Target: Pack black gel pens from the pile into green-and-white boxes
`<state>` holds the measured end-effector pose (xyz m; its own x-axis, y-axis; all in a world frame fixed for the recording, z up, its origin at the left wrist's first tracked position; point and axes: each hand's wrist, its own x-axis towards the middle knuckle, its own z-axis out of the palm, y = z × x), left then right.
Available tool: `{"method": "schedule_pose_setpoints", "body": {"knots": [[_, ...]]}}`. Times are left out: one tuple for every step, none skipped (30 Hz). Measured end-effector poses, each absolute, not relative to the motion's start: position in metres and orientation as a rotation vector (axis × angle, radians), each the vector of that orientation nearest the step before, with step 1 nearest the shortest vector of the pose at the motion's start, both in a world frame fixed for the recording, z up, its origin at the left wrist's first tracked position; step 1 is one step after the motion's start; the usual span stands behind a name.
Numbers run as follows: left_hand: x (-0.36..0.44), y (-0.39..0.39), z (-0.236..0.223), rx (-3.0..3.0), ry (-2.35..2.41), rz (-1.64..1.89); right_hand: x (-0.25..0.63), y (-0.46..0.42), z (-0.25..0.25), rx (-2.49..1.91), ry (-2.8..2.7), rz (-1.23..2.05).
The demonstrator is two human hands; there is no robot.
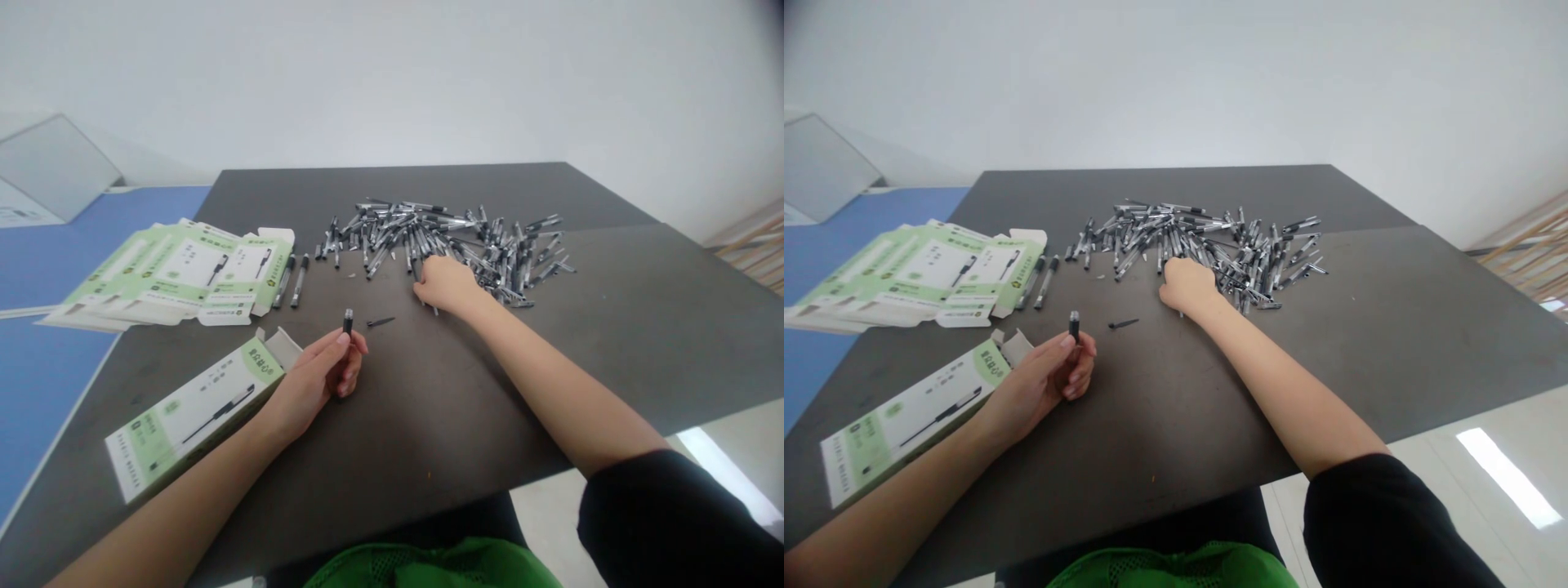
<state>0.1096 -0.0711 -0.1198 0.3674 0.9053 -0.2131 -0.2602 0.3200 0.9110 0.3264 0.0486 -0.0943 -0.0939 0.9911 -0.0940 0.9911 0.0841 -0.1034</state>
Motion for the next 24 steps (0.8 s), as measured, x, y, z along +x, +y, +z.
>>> {"method": "schedule_pose_setpoints", "body": {"knots": [[0.110, -0.071, -0.120, 0.931, 0.867, 0.905, 0.326, 0.048, -0.094, -2.127, -2.309, 0.227], [0.111, -0.071, -0.120, 0.938, 0.875, 0.906, 0.326, 0.048, -0.094, -2.141, -2.303, 0.232], [0.111, -0.071, -0.119, 0.944, 0.882, 0.908, 0.325, 0.047, -0.094, -2.151, -2.297, 0.237], [0.111, -0.071, -0.119, 0.950, 0.889, 0.908, 0.325, 0.047, -0.094, -2.158, -2.292, 0.240], [0.112, -0.071, -0.119, 0.955, 0.893, 0.908, 0.324, 0.047, -0.094, -2.162, -2.288, 0.243], [0.112, -0.071, -0.119, 0.960, 0.895, 0.907, 0.323, 0.048, -0.094, -2.164, -2.286, 0.246], [0.112, -0.071, -0.119, 0.967, 0.899, 0.905, 0.322, 0.049, -0.094, -2.169, -2.282, 0.247], [0.112, -0.071, -0.119, 0.975, 0.902, 0.901, 0.321, 0.050, -0.094, -2.176, -2.276, 0.247], [0.112, -0.071, -0.119, 0.986, 0.905, 0.898, 0.320, 0.052, -0.094, -2.186, -2.268, 0.248], [0.112, -0.071, -0.119, 0.997, 0.907, 0.893, 0.318, 0.054, -0.094, -2.201, -2.256, 0.252], [0.111, -0.071, -0.120, 1.009, 0.910, 0.888, 0.316, 0.056, -0.094, -2.216, -2.242, 0.258], [0.111, -0.071, -0.120, 1.021, 0.912, 0.883, 0.314, 0.058, -0.093, -2.230, -2.228, 0.267], [0.111, -0.071, -0.121, 1.033, 0.912, 0.878, 0.312, 0.060, -0.093, -2.239, -2.215, 0.277], [0.110, -0.071, -0.122, 1.044, 0.911, 0.875, 0.310, 0.062, -0.093, -2.243, -2.204, 0.285], [0.110, -0.071, -0.122, 1.054, 0.909, 0.874, 0.309, 0.062, -0.092, -2.240, -2.195, 0.290], [0.110, -0.071, -0.122, 1.062, 0.904, 0.874, 0.308, 0.062, -0.091, -2.233, -2.187, 0.289], [0.110, -0.071, -0.122, 1.067, 0.897, 0.877, 0.309, 0.060, -0.089, -2.221, -2.178, 0.284], [0.110, -0.072, -0.122, 1.071, 0.887, 0.882, 0.310, 0.058, -0.086, -2.212, -2.167, 0.273], [0.110, -0.072, -0.122, 1.077, 0.875, 0.889, 0.313, 0.054, -0.082, -2.203, -2.161, 0.257], [0.110, -0.072, -0.122, 1.084, 0.860, 0.897, 0.316, 0.050, -0.078, -2.180, -2.159, 0.244], [0.110, -0.072, -0.123, 1.093, 0.841, 0.903, 0.321, 0.045, -0.073, -2.130, -2.156, 0.245], [0.110, -0.073, -0.123, 1.107, 0.821, 0.904, 0.325, 0.039, -0.067, -2.050, -2.143, 0.276], [0.110, -0.073, -0.124, 1.126, 0.800, 0.898, 0.328, 0.032, -0.062, -1.936, -2.116, 0.350], [0.110, -0.074, -0.125, 1.146, 0.777, 0.886, 0.330, 0.025, -0.057, -1.791, -2.075, 0.467]]}}
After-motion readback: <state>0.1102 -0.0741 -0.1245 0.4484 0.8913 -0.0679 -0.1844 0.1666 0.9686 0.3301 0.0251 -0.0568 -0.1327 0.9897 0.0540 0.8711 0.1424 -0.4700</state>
